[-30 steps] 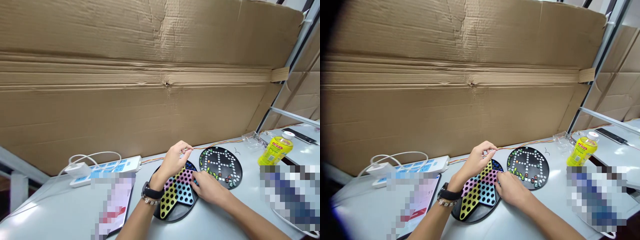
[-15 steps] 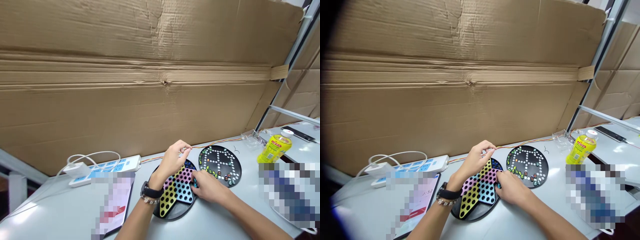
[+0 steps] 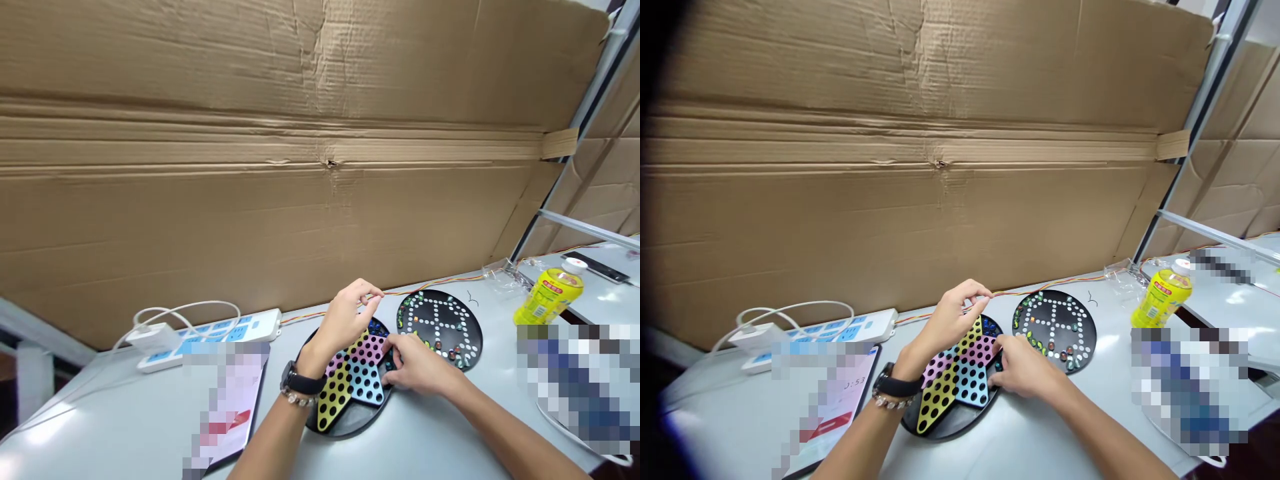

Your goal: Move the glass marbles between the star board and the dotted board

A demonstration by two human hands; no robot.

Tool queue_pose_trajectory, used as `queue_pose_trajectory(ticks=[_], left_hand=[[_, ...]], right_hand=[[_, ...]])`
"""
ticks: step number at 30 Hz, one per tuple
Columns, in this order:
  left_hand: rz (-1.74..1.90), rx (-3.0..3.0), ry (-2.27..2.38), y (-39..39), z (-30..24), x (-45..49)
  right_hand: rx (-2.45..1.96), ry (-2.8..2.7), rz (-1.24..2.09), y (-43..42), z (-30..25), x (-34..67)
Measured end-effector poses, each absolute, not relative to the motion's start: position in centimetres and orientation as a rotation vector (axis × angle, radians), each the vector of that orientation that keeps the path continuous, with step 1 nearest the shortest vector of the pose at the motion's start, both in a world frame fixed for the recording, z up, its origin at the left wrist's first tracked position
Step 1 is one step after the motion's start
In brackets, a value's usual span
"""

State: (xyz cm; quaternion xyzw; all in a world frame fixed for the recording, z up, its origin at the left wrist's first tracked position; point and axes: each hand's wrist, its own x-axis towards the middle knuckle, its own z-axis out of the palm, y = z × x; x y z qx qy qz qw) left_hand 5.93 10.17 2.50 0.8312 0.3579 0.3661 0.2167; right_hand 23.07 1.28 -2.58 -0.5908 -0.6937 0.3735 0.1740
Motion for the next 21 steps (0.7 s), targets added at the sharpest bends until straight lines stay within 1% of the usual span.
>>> queue_pose_trajectory(ticks=[3, 6, 11, 21], left_hand=[[1.015, 2.309, 0.99, 10.14, 2.59, 6.01], [1.006, 2.308, 0.991, 10.07, 2.66, 6.08], [0.984, 2.318, 0.987, 9.9, 2.71, 6.08], [0.967, 2.321, 0.979, 10.01, 2.45, 6.1]], right_hand=[[-1.617, -1.933, 1.08, 1.49, -2.32, 22.88], [-1.582, -1.925, 1.031, 1.55, -2.21, 22.5], [-1.522, -2.035, 0.964, 1.12, -2.54, 22.1], [-1.573, -2.1, 0.914, 0.75, -2.55, 22.07]])
